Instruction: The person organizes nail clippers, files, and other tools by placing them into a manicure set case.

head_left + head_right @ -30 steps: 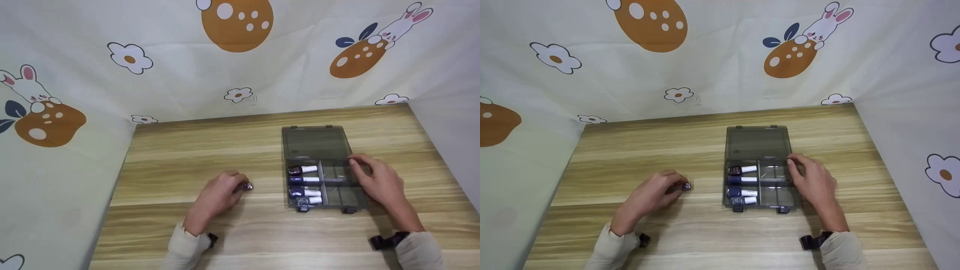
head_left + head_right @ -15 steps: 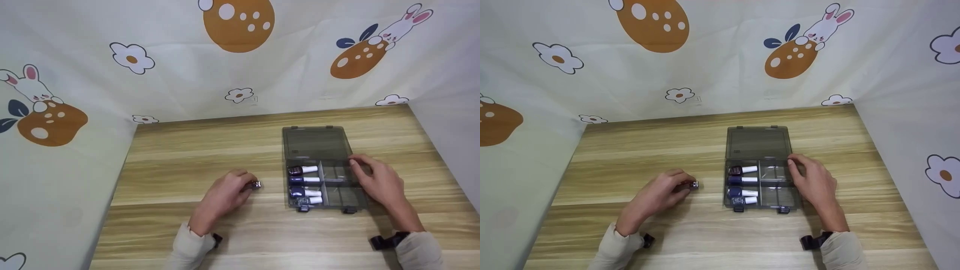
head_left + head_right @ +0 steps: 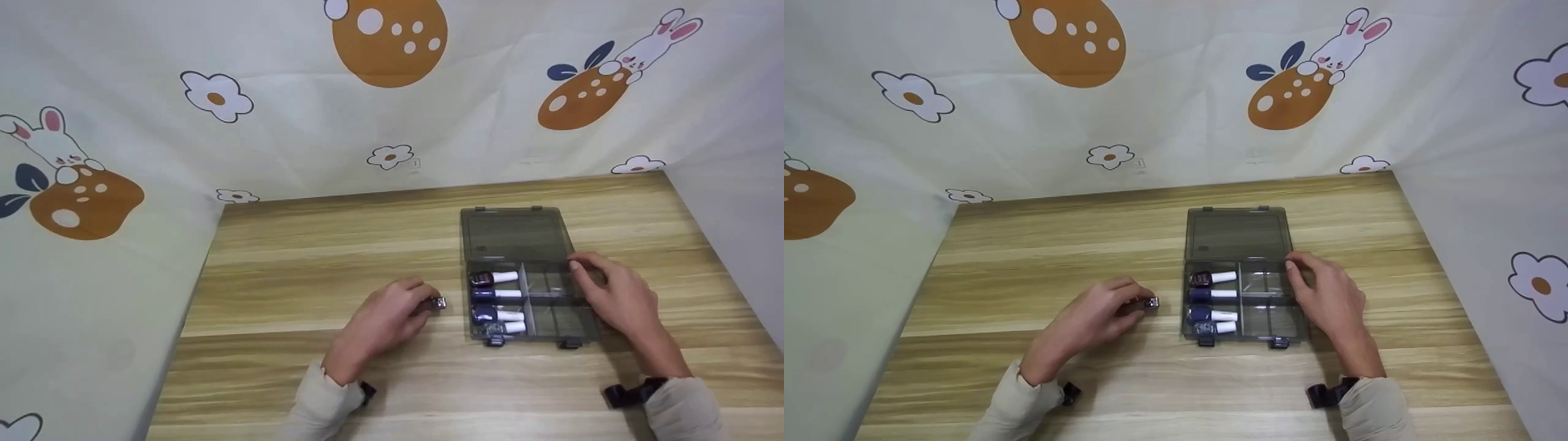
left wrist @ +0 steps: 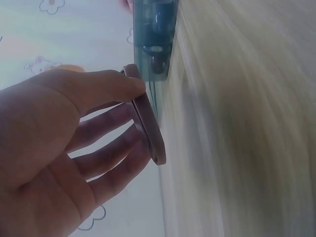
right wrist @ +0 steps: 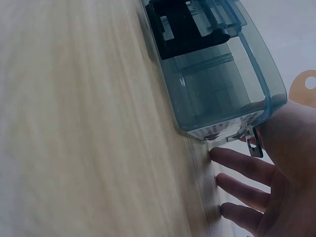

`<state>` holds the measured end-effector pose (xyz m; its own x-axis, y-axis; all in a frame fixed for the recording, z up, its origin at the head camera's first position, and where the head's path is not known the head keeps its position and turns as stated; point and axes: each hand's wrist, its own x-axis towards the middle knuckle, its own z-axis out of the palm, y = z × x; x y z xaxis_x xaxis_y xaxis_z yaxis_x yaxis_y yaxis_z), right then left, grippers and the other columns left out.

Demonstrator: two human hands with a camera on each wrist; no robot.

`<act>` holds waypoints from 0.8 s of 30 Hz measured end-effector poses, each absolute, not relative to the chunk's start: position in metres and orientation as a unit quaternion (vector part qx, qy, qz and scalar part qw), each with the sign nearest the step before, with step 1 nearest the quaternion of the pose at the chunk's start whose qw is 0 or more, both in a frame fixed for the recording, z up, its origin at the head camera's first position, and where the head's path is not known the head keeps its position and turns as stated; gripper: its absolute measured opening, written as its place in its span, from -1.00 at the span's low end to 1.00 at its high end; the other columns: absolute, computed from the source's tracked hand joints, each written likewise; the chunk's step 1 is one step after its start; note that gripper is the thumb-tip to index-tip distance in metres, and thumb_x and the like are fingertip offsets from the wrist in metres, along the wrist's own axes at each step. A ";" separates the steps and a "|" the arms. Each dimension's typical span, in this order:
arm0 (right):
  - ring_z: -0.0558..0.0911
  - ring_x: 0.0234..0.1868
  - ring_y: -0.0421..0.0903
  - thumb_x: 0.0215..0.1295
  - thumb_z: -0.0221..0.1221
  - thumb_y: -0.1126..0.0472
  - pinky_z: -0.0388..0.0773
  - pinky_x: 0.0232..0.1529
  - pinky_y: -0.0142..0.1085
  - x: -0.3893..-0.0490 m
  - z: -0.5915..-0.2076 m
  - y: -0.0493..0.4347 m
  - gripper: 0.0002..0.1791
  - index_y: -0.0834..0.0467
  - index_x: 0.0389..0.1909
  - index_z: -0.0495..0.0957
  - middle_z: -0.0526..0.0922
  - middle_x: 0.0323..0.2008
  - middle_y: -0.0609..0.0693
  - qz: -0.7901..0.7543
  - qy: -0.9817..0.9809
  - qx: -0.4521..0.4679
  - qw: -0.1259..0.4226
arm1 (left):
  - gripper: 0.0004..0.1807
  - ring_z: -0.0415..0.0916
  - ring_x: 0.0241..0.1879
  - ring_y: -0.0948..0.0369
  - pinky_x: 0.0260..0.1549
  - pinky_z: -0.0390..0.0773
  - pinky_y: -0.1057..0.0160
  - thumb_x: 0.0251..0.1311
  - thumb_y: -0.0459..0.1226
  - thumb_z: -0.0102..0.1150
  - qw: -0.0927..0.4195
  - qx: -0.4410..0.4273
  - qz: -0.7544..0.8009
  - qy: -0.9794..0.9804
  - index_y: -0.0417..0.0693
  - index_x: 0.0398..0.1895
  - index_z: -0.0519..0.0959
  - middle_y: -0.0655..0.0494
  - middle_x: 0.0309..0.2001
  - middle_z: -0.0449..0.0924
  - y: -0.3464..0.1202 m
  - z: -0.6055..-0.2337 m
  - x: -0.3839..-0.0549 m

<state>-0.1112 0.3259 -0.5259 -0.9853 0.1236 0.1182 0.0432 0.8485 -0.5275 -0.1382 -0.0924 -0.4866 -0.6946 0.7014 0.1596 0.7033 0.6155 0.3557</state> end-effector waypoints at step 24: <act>0.75 0.03 0.36 0.64 0.07 -0.23 0.50 -0.43 -0.12 -0.112 -0.527 0.326 -0.53 -0.08 0.29 0.70 0.73 0.23 0.31 0.273 -0.959 -0.040 0.069 | -0.73 0.71 0.00 0.24 0.08 0.74 0.31 0.46 -0.27 0.32 0.030 -0.431 -0.209 -0.877 0.04 0.16 0.73 0.17 0.04 0.74 -0.052 -0.482 -0.142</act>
